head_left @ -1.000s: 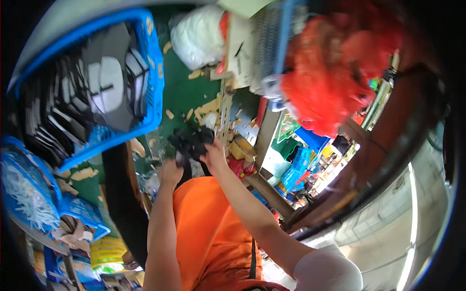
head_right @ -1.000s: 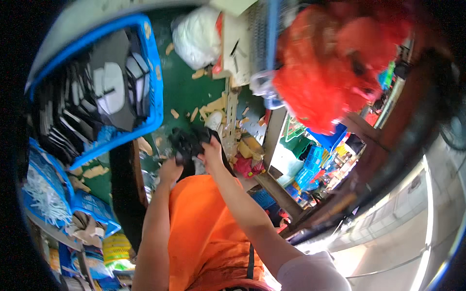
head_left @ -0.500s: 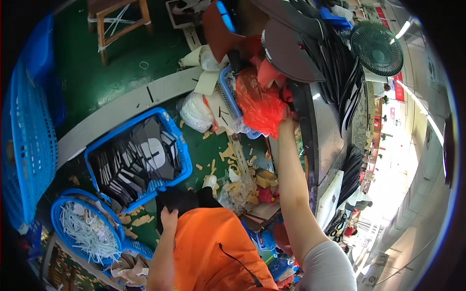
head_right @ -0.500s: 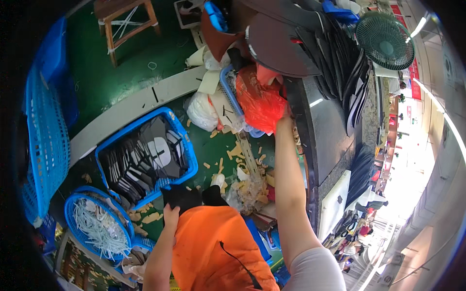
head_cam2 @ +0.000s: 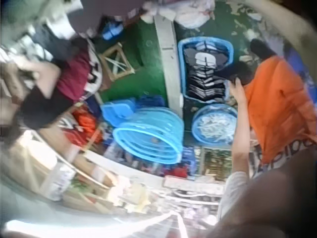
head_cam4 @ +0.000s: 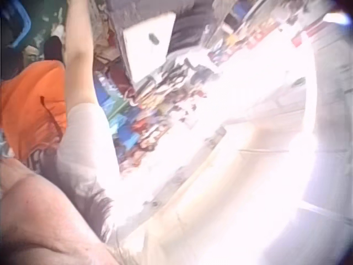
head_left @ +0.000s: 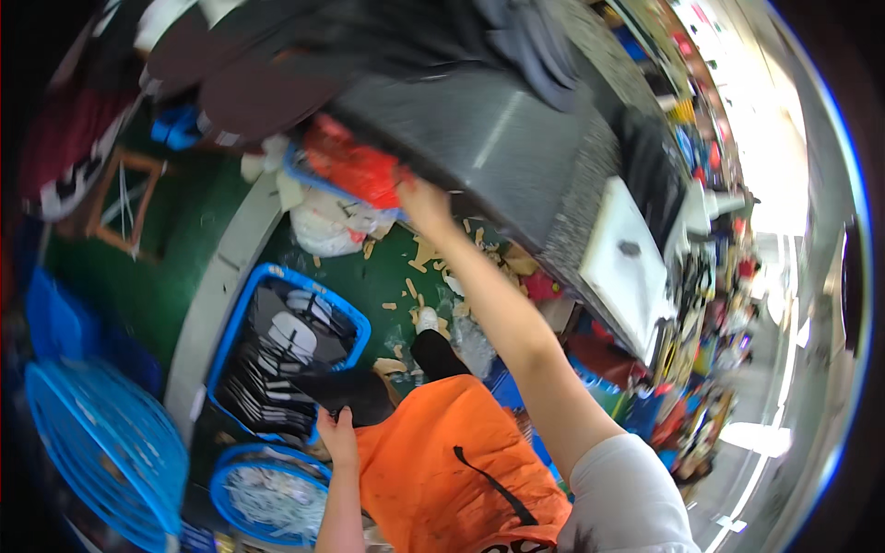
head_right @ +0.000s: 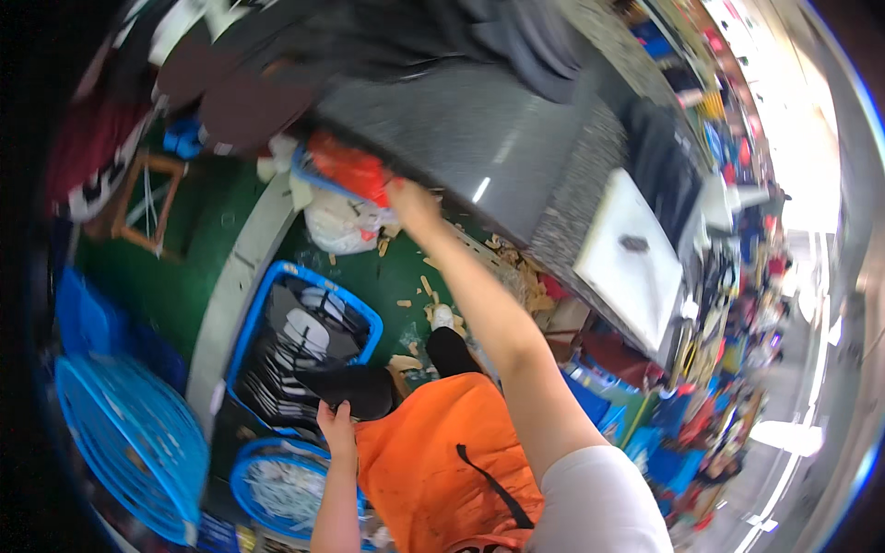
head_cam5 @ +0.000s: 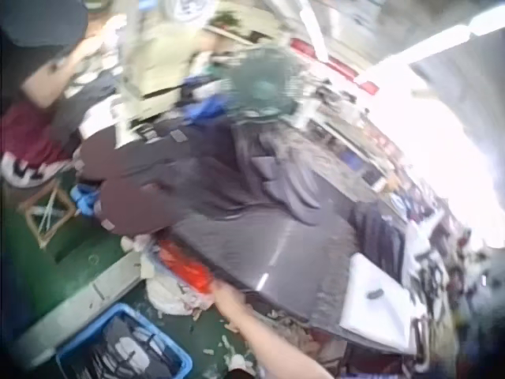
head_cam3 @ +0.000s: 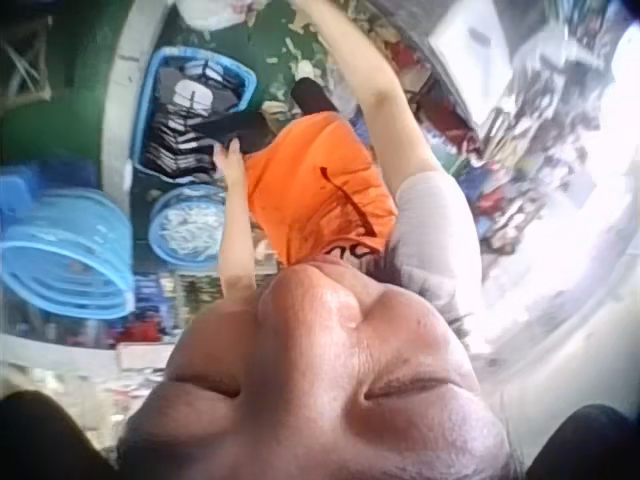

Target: The person brings shoe upper components to a workbench, inserts metal fasteners into the components by hand, and secures them using a punch tool and a hammer.

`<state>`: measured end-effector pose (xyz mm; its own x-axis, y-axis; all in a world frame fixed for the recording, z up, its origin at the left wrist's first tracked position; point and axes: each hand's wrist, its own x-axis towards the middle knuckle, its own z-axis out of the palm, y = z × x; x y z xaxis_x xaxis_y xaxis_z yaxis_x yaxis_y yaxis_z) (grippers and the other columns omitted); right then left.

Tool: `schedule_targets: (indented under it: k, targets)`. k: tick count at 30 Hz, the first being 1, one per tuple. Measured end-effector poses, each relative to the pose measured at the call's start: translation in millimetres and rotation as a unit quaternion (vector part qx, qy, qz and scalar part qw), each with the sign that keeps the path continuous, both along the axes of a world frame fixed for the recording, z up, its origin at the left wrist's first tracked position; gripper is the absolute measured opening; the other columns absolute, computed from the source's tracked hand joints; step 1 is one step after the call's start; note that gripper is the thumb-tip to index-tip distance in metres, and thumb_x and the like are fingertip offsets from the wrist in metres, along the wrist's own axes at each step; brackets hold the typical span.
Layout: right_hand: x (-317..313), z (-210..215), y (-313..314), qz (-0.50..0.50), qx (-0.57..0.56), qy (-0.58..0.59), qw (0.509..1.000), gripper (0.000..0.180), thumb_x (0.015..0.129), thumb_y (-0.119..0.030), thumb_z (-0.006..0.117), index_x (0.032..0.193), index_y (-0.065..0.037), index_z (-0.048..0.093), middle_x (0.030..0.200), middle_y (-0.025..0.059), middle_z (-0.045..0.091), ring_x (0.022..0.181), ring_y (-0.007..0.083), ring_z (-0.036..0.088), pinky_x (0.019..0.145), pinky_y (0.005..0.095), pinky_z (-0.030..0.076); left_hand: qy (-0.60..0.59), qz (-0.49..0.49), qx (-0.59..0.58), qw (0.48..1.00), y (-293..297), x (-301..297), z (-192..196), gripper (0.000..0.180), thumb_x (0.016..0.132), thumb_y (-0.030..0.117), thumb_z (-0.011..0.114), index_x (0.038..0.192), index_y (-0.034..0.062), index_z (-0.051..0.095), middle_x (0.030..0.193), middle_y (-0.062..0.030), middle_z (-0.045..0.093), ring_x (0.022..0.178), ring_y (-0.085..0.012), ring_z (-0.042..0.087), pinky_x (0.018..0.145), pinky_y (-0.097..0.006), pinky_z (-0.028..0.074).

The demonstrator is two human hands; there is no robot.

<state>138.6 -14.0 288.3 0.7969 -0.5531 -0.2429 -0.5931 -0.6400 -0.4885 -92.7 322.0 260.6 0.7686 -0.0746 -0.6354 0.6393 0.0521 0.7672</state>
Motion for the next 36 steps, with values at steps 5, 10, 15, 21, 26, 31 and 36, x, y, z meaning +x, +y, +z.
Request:
schedule_targets:
  k: [5, 10, 15, 21, 26, 31, 36]
  targets:
    - [-107.6, 20.2, -21.8, 0.06, 0.043, -0.253, 0.965, 0.028, 0.088, -0.022, 0.056, 0.111, -0.007, 0.062, 0.098, 0.0213, 0.061, 0.091, 0.0393, 0.059, 0.08, 0.0438, 0.047, -0.08, -0.052, -0.063, 0.993, -73.4, 94.0, 147.1, 0.034, 0.085, 0.0, 0.056, 0.119, 0.001, 0.051, 0.107, -0.0063, 0.06, 0.094, -0.0139, 0.059, 0.075, -0.025, 0.05]
    - [-267.6, -22.9, -24.0, 0.032, 0.159, -0.035, 0.986, 0.023, 0.089, -0.027, 0.049, 0.093, -0.008, 0.063, 0.092, 0.0144, 0.061, 0.091, 0.033, 0.058, 0.079, 0.0442, 0.048, -0.161, -0.023, -0.093, 0.982, -193.2, 133.8, 296.9, 0.033, 0.085, -0.004, 0.053, 0.118, 0.0022, 0.051, 0.101, -0.0067, 0.06, 0.081, -0.0106, 0.059, 0.062, -0.021, 0.048]
    - [-455.8, -52.0, -20.9, -0.08, 0.089, 0.298, 0.947, 0.023, 0.08, -0.028, 0.055, 0.084, -0.011, 0.069, 0.089, 0.0129, 0.067, 0.091, 0.0282, 0.063, 0.075, 0.0423, 0.049, -0.282, -0.206, -0.201, 0.915, -294.8, 168.5, 353.5, 0.015, 0.091, 0.005, 0.053, 0.106, 0.0072, 0.055, 0.069, 0.0019, 0.053, 0.045, -0.0058, 0.028, 0.048, -0.023, 0.028]
    - [-597.1, -23.4, -5.6, -0.205, 0.231, 0.233, 0.922, 0.062, 0.078, -0.046, 0.061, 0.129, -0.014, 0.048, 0.116, 0.0177, 0.055, 0.11, 0.0384, 0.052, 0.092, 0.0465, 0.042, -0.307, -0.291, -0.225, 0.878, -399.0, 186.5, 370.3, 0.005, 0.094, 0.008, 0.053, 0.096, 0.0124, 0.055, 0.072, 0.0008, 0.055, 0.044, -0.008, 0.028, 0.049, -0.024, 0.028]
    - [-625.6, -54.9, 9.5, -0.387, 0.326, 0.152, 0.849, 0.09, 0.062, -0.066, 0.068, 0.13, -0.011, 0.046, 0.122, 0.0207, 0.055, 0.116, 0.0375, 0.05, 0.096, 0.0487, 0.039, -0.215, -0.378, -0.263, 0.861, -485.5, 168.5, 362.8, 0.017, 0.095, 0.013, 0.052, 0.08, 0.0054, 0.055, 0.059, 0.0005, 0.042, 0.045, -0.0103, 0.024, 0.049, -0.027, 0.026]
    - [-601.1, -48.1, 9.0, -0.412, 0.334, 0.194, 0.826, 0.087, 0.059, -0.073, 0.065, 0.117, -0.009, 0.058, 0.121, 0.0149, 0.057, 0.117, 0.0304, 0.05, 0.096, 0.0483, 0.038, -0.142, -0.511, -0.161, 0.832, -561.4, 153.4, 337.5, 0.022, 0.094, 0.017, 0.056, 0.079, 0.0007, 0.055, 0.055, -0.0013, 0.039, 0.045, -0.0099, 0.023, 0.045, -0.024, 0.022]
    - [-598.9, -66.0, 47.1, -0.422, 0.448, 0.157, 0.772, 0.094, 0.063, -0.077, 0.058, 0.127, -0.009, 0.053, 0.125, 0.0218, 0.052, 0.124, 0.0359, 0.044, 0.102, 0.0537, 0.031, -0.624, -0.329, 0.088, 0.704, -575.3, 4.7, 278.7, 0.04, 0.086, 0.01, 0.064, 0.12, -0.0035, 0.047, 0.106, -0.0068, 0.054, 0.069, -0.0114, 0.047, 0.059, -0.024, 0.037]
